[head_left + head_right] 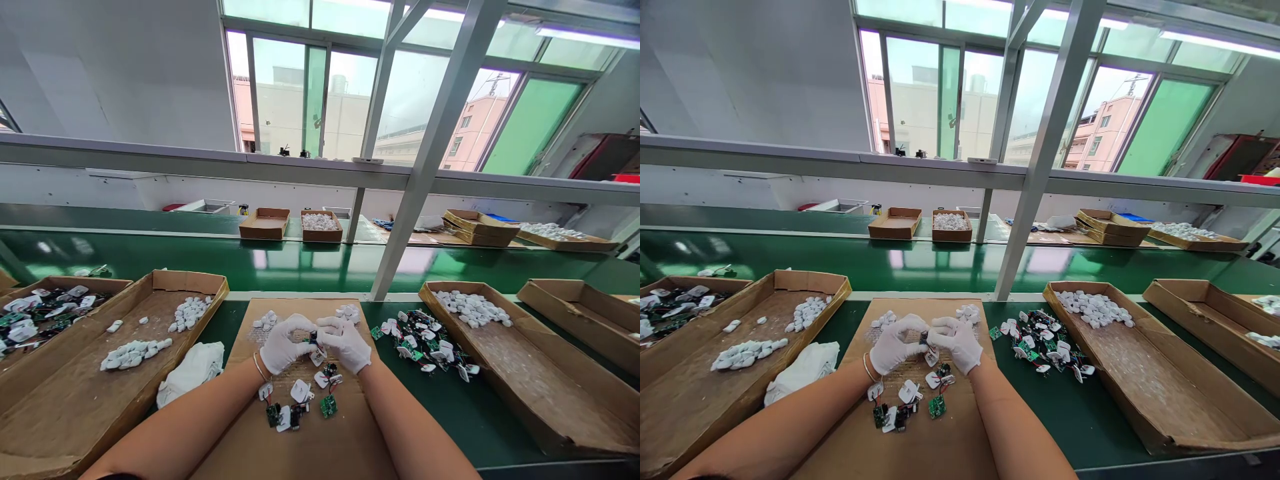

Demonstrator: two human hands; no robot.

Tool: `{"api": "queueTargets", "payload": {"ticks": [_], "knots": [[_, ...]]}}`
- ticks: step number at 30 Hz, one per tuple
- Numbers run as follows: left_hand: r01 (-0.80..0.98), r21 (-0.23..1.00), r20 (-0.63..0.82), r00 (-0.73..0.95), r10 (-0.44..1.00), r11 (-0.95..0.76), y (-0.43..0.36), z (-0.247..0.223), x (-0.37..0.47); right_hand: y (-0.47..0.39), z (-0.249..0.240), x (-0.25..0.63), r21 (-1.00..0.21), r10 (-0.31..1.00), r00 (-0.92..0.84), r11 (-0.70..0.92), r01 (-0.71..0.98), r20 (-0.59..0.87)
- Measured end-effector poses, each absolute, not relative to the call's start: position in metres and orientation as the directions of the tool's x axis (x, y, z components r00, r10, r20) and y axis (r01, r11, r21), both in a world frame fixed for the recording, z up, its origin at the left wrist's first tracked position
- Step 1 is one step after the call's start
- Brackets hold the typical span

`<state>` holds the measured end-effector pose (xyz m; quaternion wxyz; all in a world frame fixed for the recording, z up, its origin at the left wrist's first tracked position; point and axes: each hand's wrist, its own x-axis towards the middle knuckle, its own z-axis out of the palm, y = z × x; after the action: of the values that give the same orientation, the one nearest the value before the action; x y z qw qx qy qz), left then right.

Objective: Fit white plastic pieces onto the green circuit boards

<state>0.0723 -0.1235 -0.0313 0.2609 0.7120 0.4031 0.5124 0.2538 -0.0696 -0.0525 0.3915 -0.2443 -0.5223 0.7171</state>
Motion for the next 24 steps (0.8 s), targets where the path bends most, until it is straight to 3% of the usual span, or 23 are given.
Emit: {"api": "queueTargets", "payload": {"ticks": [3,8,17,20,24], "knots": [[0.276,0.775,0.54,0.177,0.823,-0.568,-0.128,-0.024,0.076,-0.076,-0.05,0.255,-0.945,0.746,-0.662,-0.164,-0.283,0.069],[0.291,0.75,0.551,0.222,0.804,-0.594,-0.133,-0.018,0.081,-0.081,-0.052,0.255,-0.967,0.768,-0.634,-0.088,-0.241,0.088],[0.582,0.591,0.457,0.329,0.827,-0.558,-0.136,-0.002,0.077,-0.084,-0.028,0.255,-0.99,0.836,-0.533,0.086,-0.11,0.132],[0.64,0.511,0.421,0.396,0.816,-0.574,-0.139,0.003,0.081,-0.089,-0.024,0.252,-0.989,0.798,-0.588,0.057,-0.138,0.129],[0.614,0.505,0.461,0.404,0.791,-0.607,-0.143,0.005,0.086,-0.102,-0.019,0.248,-0.965,0.777,-0.621,-0.076,-0.252,0.102]]}}
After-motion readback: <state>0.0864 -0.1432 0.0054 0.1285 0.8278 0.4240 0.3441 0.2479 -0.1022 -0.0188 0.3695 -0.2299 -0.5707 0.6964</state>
